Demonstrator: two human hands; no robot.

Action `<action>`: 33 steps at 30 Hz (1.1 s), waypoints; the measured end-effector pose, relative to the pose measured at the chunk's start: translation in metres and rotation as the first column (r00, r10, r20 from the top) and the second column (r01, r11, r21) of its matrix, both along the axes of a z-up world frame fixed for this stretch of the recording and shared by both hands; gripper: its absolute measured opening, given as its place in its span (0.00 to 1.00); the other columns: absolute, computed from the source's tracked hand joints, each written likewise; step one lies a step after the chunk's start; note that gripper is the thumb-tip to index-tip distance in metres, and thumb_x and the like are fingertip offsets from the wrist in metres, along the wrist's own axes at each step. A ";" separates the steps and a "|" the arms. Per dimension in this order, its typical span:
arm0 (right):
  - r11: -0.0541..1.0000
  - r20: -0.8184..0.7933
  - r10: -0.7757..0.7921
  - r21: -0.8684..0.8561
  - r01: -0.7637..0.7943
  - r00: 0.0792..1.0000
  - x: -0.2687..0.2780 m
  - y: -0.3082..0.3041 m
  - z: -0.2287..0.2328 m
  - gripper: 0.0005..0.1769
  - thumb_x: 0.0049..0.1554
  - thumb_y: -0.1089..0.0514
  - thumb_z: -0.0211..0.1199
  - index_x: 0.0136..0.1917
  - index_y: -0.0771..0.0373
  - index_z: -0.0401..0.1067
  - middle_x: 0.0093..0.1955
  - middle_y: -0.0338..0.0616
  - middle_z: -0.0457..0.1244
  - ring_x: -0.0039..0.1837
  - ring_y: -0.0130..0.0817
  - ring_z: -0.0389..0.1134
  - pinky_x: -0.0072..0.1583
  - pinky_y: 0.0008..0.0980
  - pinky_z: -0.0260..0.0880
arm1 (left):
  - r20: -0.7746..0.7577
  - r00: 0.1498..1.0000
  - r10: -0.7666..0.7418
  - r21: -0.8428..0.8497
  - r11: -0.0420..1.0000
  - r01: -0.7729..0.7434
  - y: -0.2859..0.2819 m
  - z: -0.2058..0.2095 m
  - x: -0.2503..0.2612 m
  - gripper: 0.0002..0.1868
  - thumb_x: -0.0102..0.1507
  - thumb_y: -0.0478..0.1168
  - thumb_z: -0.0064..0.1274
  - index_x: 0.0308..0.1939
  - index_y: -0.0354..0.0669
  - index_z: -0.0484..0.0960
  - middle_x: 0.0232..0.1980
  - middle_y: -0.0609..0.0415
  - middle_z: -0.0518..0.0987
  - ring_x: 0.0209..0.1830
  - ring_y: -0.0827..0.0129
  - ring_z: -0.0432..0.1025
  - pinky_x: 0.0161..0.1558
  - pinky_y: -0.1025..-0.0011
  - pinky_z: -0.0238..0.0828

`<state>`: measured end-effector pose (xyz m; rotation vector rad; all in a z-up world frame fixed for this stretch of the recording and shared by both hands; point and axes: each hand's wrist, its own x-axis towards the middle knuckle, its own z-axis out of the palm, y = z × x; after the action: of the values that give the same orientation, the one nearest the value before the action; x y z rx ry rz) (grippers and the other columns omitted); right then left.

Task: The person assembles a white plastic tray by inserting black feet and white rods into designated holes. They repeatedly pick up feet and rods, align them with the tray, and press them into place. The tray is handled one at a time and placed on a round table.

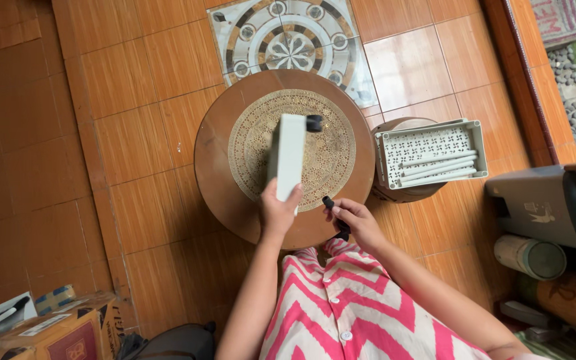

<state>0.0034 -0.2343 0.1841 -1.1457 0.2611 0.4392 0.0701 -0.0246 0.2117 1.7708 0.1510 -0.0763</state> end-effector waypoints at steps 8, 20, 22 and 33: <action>0.964 -0.059 -0.233 -0.148 0.222 0.971 -0.010 -0.024 -0.031 0.11 0.63 0.57 0.59 0.50 0.67 0.75 0.38 0.38 0.65 0.39 0.23 0.63 0.44 0.26 0.64 | -0.053 0.976 -0.214 0.554 0.807 0.207 -0.009 -0.026 0.000 0.15 0.61 0.49 0.61 0.38 0.41 0.80 0.36 0.42 0.83 0.36 0.46 0.78 0.38 0.53 0.73; 0.844 -0.146 -0.535 -0.124 0.521 0.832 -0.030 -0.058 -0.086 0.09 0.63 0.57 0.61 0.51 0.66 0.75 0.37 0.35 0.63 0.39 0.24 0.62 0.43 0.26 0.62 | -0.432 0.730 -0.530 0.787 0.173 0.592 -0.007 -0.224 -0.056 0.10 0.66 0.37 0.44 0.46 0.45 0.81 0.44 0.48 0.84 0.48 0.55 0.78 0.50 0.53 0.72; 0.816 -0.151 -0.577 -0.136 0.562 0.802 -0.036 -0.067 -0.102 0.10 0.62 0.57 0.62 0.51 0.66 0.76 0.37 0.35 0.63 0.39 0.24 0.63 0.43 0.26 0.63 | -0.527 0.664 -0.531 0.740 0.099 0.666 -0.002 -0.231 -0.058 0.11 0.68 0.37 0.43 0.47 0.44 0.81 0.46 0.48 0.84 0.50 0.55 0.78 0.52 0.53 0.72; 0.708 -0.106 -0.630 -0.485 0.513 0.769 -0.009 -0.179 -0.200 0.11 0.58 0.55 0.67 0.49 0.64 0.78 0.38 0.35 0.68 0.39 0.22 0.67 0.41 0.26 0.67 | -0.457 0.752 -0.476 0.687 0.348 0.638 -0.080 -0.152 -0.035 0.25 0.59 0.39 0.55 0.59 0.39 0.70 0.63 0.40 0.70 0.63 0.45 0.62 0.56 0.44 0.62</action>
<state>-0.0060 -0.4131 -0.0162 -1.3576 0.9732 -0.0463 0.0347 -0.1045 0.0602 2.7090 -0.4013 -0.8081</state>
